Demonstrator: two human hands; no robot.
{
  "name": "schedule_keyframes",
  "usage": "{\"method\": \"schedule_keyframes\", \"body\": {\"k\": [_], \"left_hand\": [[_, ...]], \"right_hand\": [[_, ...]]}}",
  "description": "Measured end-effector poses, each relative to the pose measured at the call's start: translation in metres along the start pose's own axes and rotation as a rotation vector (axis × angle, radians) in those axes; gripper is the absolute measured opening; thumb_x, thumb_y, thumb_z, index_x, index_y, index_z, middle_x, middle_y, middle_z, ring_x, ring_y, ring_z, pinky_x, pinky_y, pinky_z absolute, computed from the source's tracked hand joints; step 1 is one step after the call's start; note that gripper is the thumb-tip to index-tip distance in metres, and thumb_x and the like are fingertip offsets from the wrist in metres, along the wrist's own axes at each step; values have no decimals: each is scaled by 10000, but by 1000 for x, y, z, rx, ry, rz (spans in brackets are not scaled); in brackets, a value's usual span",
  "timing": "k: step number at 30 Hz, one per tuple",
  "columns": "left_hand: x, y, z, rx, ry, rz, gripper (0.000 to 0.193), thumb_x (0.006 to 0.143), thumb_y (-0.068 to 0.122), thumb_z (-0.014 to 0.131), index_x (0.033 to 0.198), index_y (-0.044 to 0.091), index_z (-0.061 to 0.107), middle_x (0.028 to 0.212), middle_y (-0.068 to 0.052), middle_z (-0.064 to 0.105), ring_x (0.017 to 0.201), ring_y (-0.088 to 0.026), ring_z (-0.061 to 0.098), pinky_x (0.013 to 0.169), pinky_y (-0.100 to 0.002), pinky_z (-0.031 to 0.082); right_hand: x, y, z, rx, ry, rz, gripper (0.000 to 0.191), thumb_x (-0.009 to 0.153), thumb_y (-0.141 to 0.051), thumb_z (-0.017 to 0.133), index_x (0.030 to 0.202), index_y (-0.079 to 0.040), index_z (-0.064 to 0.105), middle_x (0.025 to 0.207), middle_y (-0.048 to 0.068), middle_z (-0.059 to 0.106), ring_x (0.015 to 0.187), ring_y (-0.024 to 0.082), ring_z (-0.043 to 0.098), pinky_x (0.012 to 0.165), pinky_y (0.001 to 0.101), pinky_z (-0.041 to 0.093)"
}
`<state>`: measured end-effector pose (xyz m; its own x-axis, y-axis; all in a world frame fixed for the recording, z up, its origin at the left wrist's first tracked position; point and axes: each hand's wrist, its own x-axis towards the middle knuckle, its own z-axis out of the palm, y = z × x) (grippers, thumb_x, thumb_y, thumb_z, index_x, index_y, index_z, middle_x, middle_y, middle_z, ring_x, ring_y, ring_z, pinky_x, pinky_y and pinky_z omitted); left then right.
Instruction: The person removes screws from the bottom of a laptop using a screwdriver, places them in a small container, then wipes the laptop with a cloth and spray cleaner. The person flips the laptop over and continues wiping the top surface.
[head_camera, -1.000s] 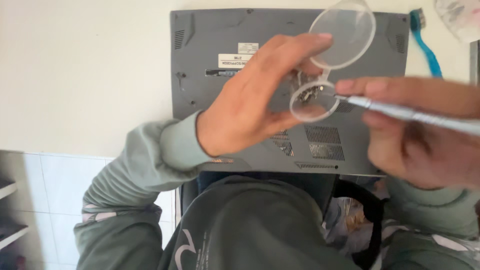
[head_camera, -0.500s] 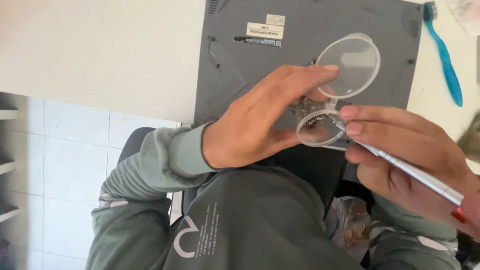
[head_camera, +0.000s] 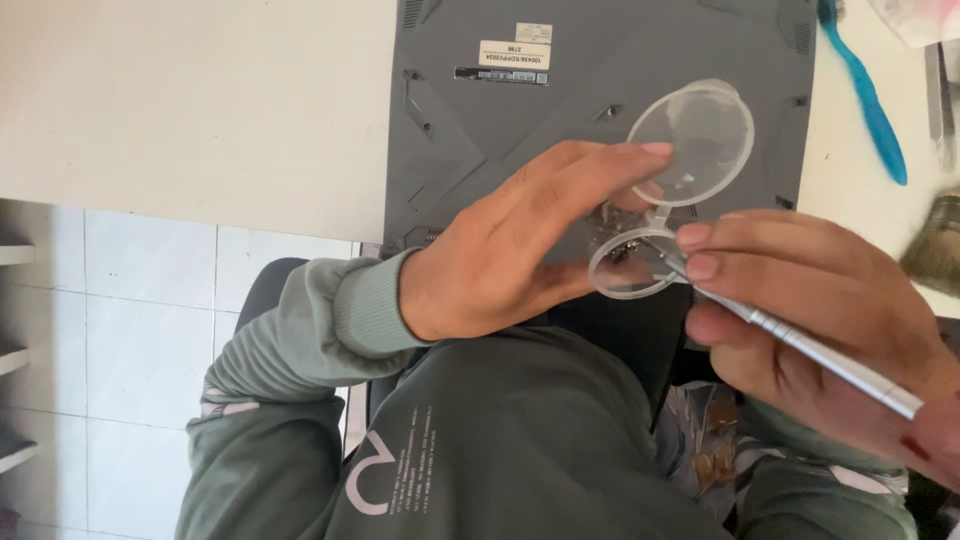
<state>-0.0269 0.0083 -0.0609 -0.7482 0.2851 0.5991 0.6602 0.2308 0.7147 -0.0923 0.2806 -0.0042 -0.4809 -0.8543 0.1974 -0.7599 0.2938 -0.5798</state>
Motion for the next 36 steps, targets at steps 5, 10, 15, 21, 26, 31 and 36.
{"method": "schedule_keyframes", "body": {"k": [5, 10, 15, 21, 26, 31, 36], "left_hand": [[1, -2, 3, -58, -44, 15, 710, 1068, 46, 798, 1566, 24, 293, 1574, -113, 424, 1224, -206, 607, 1073, -289, 523], [-1, -3, 4, -20, -66, 34, 708, 1079, 39, 796, 1570, 19, 287, 1598, -113, 402, 1237, -217, 604, 1077, -290, 522], [-1, -3, 8, -18, -52, 41, 711, 1078, 43, 799, 1567, 11, 283, 1595, -114, 400, 1242, -217, 608, 1085, -290, 524], [-3, 0, 8, 2, -65, 33, 724, 1066, 47, 782, 1584, 15, 276, 1609, -108, 396, 1247, -200, 610, 1085, -280, 523], [-3, 3, 11, -19, -79, 6, 720, 1069, 53, 811, 1567, -4, 294, 1588, -122, 418, 1215, -214, 613, 1069, -298, 527], [1, 5, 9, -18, -71, 0, 724, 1067, 51, 806, 1570, 10, 287, 1558, -106, 431, 1217, -213, 606, 1071, -303, 515], [4, 6, 10, -48, -70, -4, 723, 1058, 44, 793, 1566, 31, 278, 1525, -110, 446, 1200, -204, 601, 1069, -297, 508]], "right_hand": [[7, -6, -5, 107, 66, -25, 312, 916, -88, 701, 1190, -38, 561, 1216, 136, 664, 1113, 245, 704, 881, 309, 599], [-1, -2, -4, 85, 31, 12, 319, 902, -93, 717, 1189, -36, 589, 1216, 170, 664, 1049, 228, 728, 799, 286, 613], [-12, -1, -8, 113, 23, 45, 297, 928, -131, 713, 1185, -38, 596, 1243, 136, 664, 1040, 199, 729, 815, 284, 605], [-9, 2, -5, -15, 9, -125, 338, 912, -193, 747, 1173, -45, 590, 1154, 112, 664, 1066, 295, 704, 878, 354, 598], [-10, -4, -3, 63, 85, -30, 334, 960, -146, 722, 1230, -24, 567, 1188, 153, 638, 1050, 229, 721, 836, 276, 619], [-16, -4, -7, 82, 81, 10, 317, 927, -204, 712, 1163, -35, 585, 1181, 126, 620, 1115, 250, 697, 931, 316, 607], [-11, 8, -4, -75, -26, -101, 322, 869, -265, 787, 1075, -44, 675, 1112, 55, 686, 1114, 287, 681, 955, 397, 558]]}}
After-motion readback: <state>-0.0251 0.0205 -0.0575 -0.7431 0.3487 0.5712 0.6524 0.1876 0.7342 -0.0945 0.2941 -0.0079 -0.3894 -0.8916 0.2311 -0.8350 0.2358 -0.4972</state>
